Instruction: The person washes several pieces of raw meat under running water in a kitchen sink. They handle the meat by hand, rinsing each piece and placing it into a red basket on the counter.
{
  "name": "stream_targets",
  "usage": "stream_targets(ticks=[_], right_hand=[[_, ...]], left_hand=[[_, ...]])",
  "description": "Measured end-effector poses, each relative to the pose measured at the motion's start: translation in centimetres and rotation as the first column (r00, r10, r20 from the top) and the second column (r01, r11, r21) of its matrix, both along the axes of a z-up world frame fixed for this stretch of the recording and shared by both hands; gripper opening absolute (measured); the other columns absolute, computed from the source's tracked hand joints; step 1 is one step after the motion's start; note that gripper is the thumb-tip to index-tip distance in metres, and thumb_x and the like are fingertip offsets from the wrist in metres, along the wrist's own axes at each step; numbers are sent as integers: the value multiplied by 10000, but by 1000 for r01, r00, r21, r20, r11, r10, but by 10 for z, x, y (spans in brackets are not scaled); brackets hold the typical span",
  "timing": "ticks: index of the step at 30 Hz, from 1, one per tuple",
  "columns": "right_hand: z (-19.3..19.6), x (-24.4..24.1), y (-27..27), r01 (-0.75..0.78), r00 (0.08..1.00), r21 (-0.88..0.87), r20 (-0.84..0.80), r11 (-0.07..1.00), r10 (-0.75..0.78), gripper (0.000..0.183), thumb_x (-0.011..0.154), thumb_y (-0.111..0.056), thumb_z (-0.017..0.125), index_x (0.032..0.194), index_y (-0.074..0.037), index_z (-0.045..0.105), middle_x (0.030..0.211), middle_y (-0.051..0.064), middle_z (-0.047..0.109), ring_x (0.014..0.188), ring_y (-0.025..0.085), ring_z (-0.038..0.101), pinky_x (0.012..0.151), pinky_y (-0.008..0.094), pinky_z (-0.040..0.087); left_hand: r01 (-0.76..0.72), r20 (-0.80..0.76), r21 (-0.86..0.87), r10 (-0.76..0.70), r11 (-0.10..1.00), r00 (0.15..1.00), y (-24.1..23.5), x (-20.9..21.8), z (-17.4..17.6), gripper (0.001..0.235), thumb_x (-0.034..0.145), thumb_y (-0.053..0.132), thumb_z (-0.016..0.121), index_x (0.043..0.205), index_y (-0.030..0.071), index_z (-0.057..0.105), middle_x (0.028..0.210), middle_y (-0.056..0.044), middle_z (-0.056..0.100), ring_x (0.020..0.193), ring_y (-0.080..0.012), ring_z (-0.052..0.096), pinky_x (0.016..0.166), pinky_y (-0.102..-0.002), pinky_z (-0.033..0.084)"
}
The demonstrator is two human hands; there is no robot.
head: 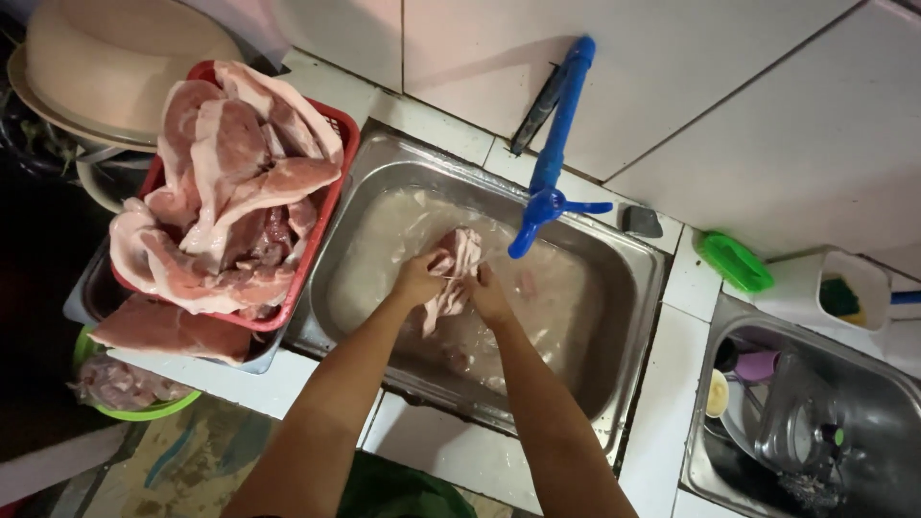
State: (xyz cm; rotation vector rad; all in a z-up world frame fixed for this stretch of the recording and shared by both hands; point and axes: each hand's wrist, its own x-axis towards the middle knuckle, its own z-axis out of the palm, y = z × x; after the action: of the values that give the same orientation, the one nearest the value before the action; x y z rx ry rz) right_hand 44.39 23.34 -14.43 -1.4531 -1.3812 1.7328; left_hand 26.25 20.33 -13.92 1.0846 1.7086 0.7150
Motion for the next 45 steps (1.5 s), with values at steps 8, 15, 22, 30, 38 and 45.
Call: stream_targets(ticks=[8, 15, 22, 30, 38, 45], right_hand=[[14, 1, 2, -48, 998, 30, -45, 998, 49, 376, 955, -89, 671, 1191, 80, 433, 1064, 236, 607, 889, 333, 686, 762, 500, 560], [21, -11, 0, 96, 981, -420, -116, 902, -158, 640, 795, -201, 744, 1353, 29, 530, 1156, 265, 663, 996, 446, 662, 831, 570, 561], [-267, 47, -20, -474, 384, 784, 595, 402, -706, 221, 890, -208, 641, 972, -14, 707, 782, 170, 631, 681, 297, 648, 555, 439, 481], [-117, 35, -35, 302, 668, 73, 694, 950, -266, 458, 861, -467, 611, 922, -50, 790, 896, 182, 773, 982, 368, 743, 848, 480, 553], [-51, 69, -68, -222, 372, 202, 922, 954, -108, 480, 876, -495, 658, 1223, -176, 568, 1268, 168, 440, 1160, 475, 544, 878, 588, 535], [-94, 122, -52, -64, 443, 290, 865, 955, -233, 266, 906, -334, 662, 949, -72, 669, 849, 137, 717, 826, 324, 757, 655, 434, 601]], left_hand=[[54, -22, 9, -54, 998, 998, -5, -3, 18, 662, 670, 185, 705, 1328, 256, 675, 1306, -135, 684, 1271, -334, 598, 1096, -419, 485], [97, 94, -18, -95, 995, 991, -11, -14, 47, 668, 698, 158, 674, 1366, 151, 653, 1365, -199, 643, 1318, -387, 556, 1126, -448, 462], [30, 6, -102, -30, 994, 1000, -16, -24, 39, 572, 724, 216, 670, 1296, 191, 692, 1292, -122, 692, 1262, -298, 607, 1074, -408, 486], [-84, 48, -120, 90, 989, 995, -8, -33, 50, 572, 732, 148, 681, 1290, 21, 677, 1163, -198, 729, 1149, -309, 677, 953, -418, 543], [54, -62, -108, -61, 993, 996, -11, -28, 60, 466, 787, 229, 675, 1224, 69, 705, 1130, -171, 747, 1145, -342, 677, 961, -448, 536], [41, -129, -126, -57, 991, 990, 4, -22, -3, 462, 763, 348, 651, 1199, 221, 735, 1115, -47, 757, 1143, -265, 682, 982, -396, 538]])
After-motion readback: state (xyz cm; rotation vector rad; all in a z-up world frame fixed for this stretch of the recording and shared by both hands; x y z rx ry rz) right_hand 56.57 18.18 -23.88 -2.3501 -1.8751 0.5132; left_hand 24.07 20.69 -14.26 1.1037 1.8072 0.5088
